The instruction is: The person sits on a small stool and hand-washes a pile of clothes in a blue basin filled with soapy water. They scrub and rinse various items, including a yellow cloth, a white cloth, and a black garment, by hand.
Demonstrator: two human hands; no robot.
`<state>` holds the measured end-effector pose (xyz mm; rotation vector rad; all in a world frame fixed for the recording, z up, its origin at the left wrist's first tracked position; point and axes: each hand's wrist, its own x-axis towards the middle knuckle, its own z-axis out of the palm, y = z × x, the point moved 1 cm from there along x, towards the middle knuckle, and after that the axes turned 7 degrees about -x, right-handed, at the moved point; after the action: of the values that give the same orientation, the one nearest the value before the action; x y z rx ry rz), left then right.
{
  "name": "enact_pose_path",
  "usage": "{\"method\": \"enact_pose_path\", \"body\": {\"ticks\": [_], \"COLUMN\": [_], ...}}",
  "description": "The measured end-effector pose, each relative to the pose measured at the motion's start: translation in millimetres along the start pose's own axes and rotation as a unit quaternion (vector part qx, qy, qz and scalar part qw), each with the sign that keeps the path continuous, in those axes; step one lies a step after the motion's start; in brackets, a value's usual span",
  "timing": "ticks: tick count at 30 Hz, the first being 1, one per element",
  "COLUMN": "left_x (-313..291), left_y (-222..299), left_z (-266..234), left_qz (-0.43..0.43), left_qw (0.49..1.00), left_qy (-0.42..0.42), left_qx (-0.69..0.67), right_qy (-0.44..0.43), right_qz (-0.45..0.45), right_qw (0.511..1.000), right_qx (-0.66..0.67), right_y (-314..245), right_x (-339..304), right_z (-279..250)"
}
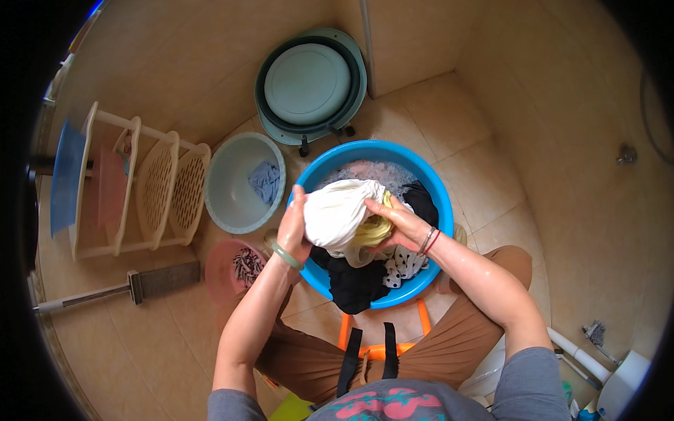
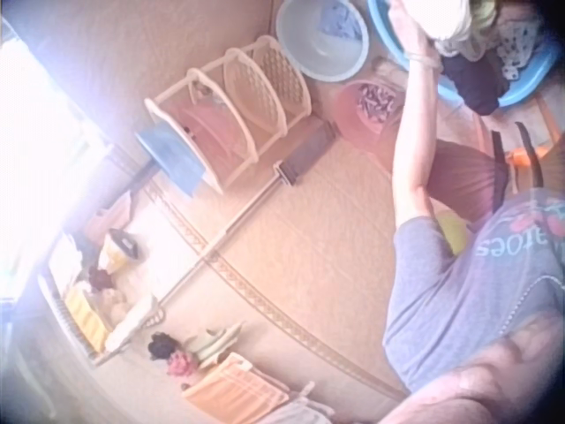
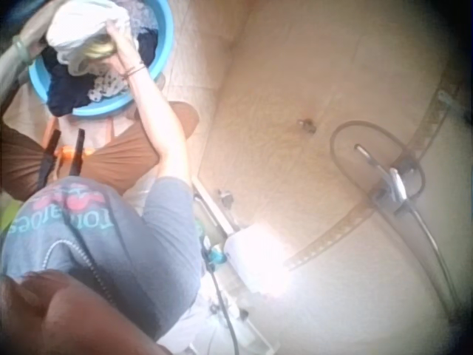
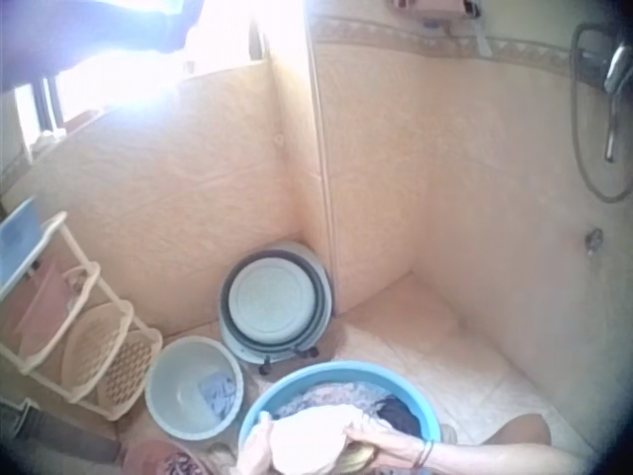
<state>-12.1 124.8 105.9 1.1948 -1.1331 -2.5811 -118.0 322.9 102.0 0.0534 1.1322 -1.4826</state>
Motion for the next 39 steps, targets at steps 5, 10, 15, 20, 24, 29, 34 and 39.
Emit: {"method": "enact_pose_path", "body": {"ticks": [5,10,15,20,24,29,34,39], "left_x": [-21,-31,-44,-51,-66,-57,-61,-33], "left_y": [-3,2,51,49,48,83,75,83], "left_z": [10,14,11,13,29,-4,15,-6], "left_qz": [-0.096,-0.028,0.094,0.139,0.103,0.158,0.132,0.187], "left_qw": [0.952,0.994,0.978,0.979,0.969,0.953,0.982,0.933], "left_qy": [-0.146,-0.09,-0.14,-0.152,-0.222,-0.142,-0.043,-0.044], "left_qx": [0.251,0.051,-0.123,-0.015,0.021,0.218,0.131,0.305], "right_qy": [0.104,0.113,0.116,-0.084,-0.057,-0.02,0.07,0.129], "right_qz": [-0.248,-0.247,-0.194,-0.051,-0.108,-0.234,-0.316,-0.423], "right_qw": [0.96,0.962,0.954,0.984,0.966,0.971,0.936,0.881], "right_qx": [-0.081,-0.023,-0.199,-0.15,-0.228,-0.046,-0.137,-0.168], "right_y": [-30,-49,-50,-44,-21,-52,-74,-92], "right_x": [4,-1,-13,-4,13,-14,-24,-19], "right_z": [-1,0,-26,-4,-12,-2,-5,3]}}
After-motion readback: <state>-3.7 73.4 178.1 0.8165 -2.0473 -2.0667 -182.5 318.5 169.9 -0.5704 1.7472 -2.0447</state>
